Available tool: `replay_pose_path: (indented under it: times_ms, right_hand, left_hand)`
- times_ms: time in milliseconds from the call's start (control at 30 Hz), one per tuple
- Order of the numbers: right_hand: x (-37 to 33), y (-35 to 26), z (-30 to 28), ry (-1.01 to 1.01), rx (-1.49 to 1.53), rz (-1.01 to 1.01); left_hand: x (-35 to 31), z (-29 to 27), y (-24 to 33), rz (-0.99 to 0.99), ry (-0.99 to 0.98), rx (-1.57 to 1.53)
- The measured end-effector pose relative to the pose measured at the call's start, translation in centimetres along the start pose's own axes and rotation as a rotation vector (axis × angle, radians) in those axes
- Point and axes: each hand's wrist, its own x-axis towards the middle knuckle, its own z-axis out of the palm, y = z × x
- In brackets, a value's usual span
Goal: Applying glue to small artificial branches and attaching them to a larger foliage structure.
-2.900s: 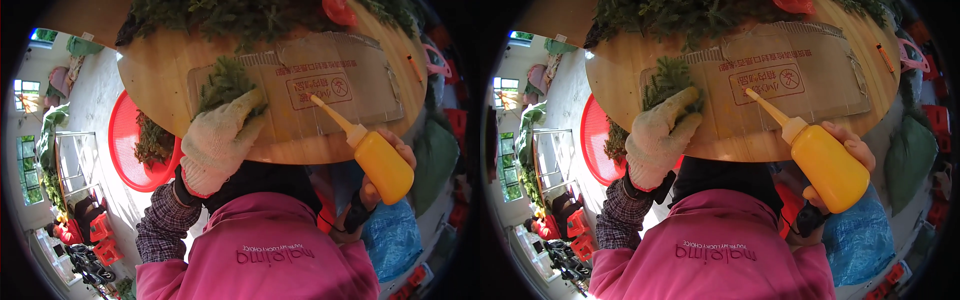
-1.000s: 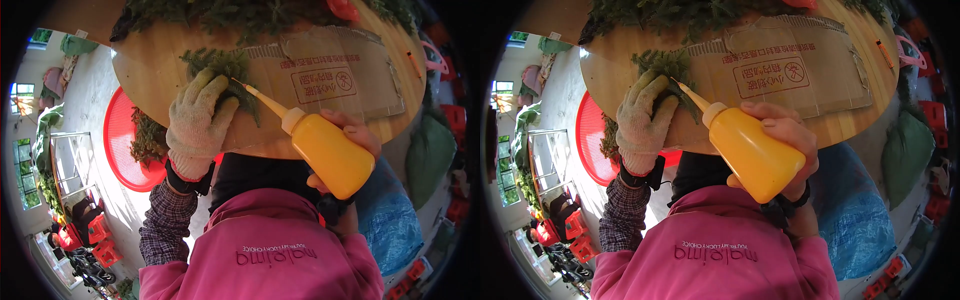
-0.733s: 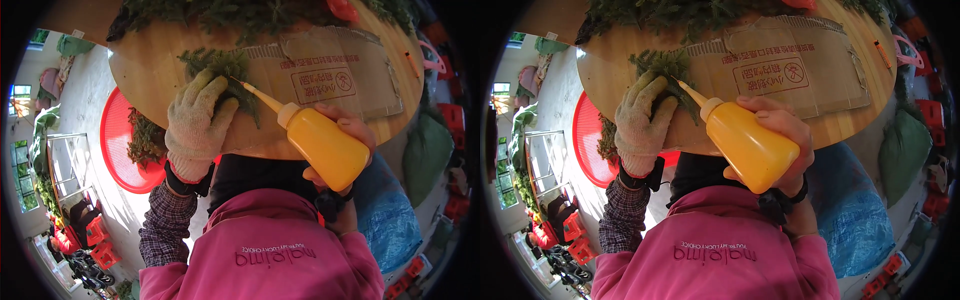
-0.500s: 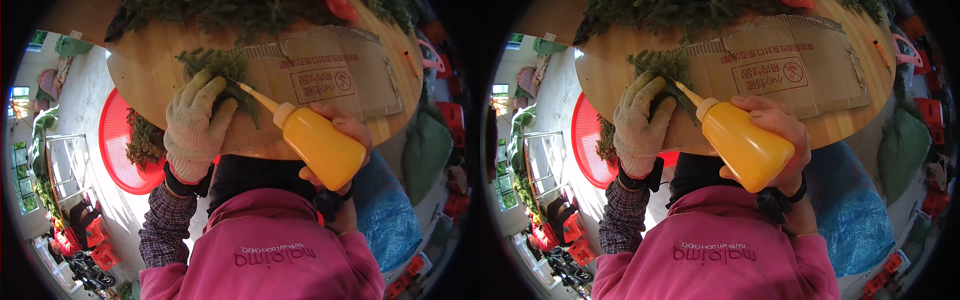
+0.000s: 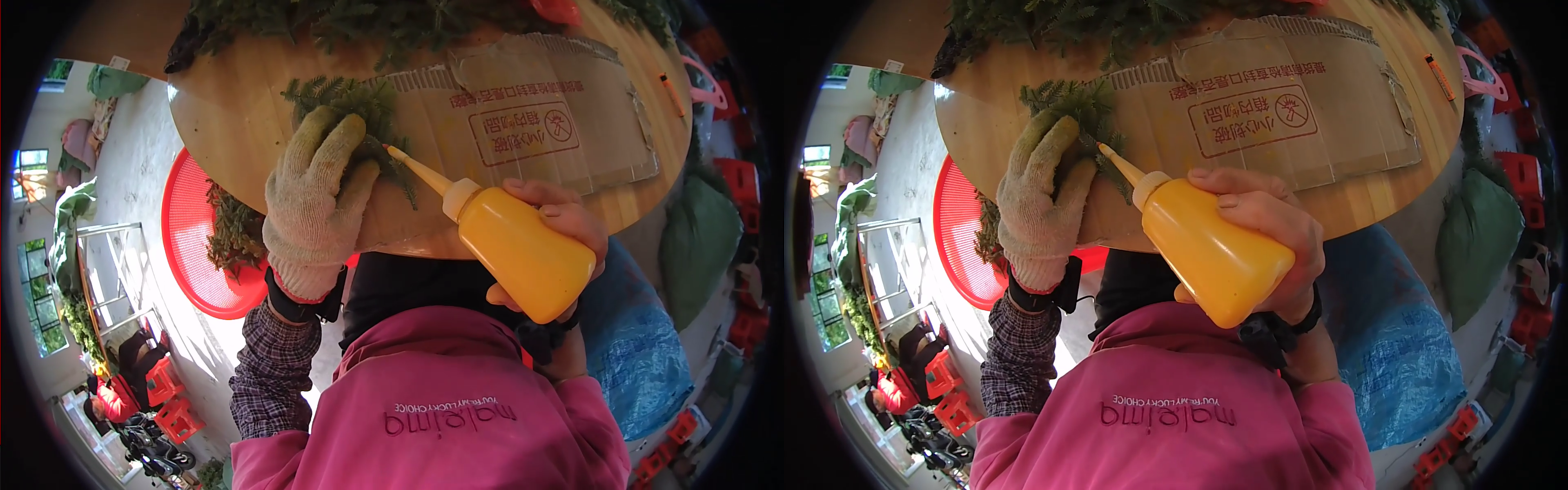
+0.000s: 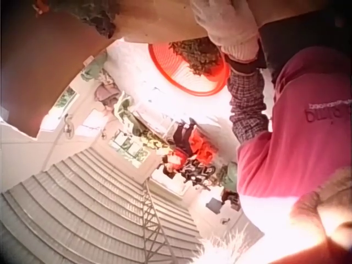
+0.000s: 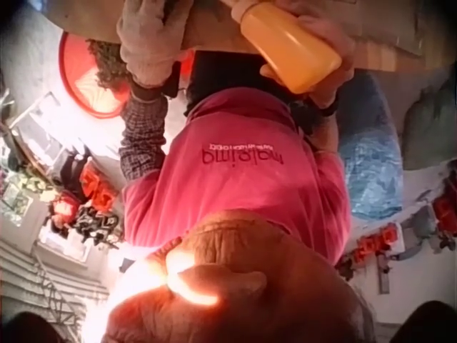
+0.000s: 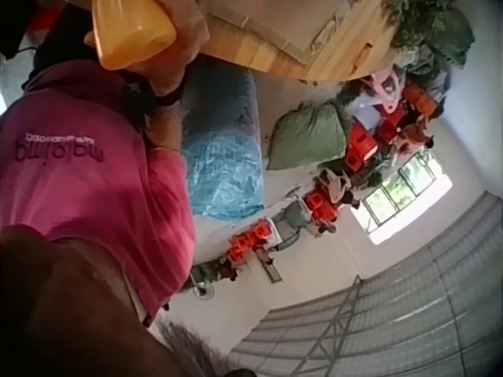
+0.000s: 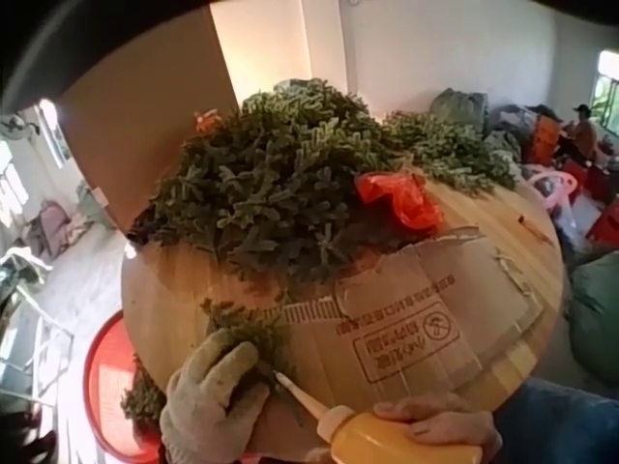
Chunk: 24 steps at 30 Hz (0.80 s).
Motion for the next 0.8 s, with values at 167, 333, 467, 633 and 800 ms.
replay_pose_path:
  times_ms: [167, 333, 467, 633, 800]
  right_hand:
    - [-0.1, -0.2, 0.1, 0.011, 0.002, 0.008]
    - [-0.1, -0.6, -0.1, 0.003, -0.002, 0.029]
    - [-0.4, -0.8, -0.2, 0.015, 0.004, 0.048]
    - [-0.5, -1.0, -0.4, 0.001, 0.017, 0.065]
    - [-0.7, -1.2, -0.8, -0.008, 0.028, 0.084]
  left_hand:
    - [0.2, -0.1, 0.1, 0.051, -0.032, 0.072]
    - [-0.1, -0.1, -0.2, 0.052, -0.014, 0.068]
    - [-0.2, 0.0, -0.2, 0.036, -0.017, 0.054]
    - [-0.4, 0.2, -0.3, 0.031, -0.002, 0.047]
    - [-0.4, 0.4, -0.4, 0.047, 0.013, 0.039]
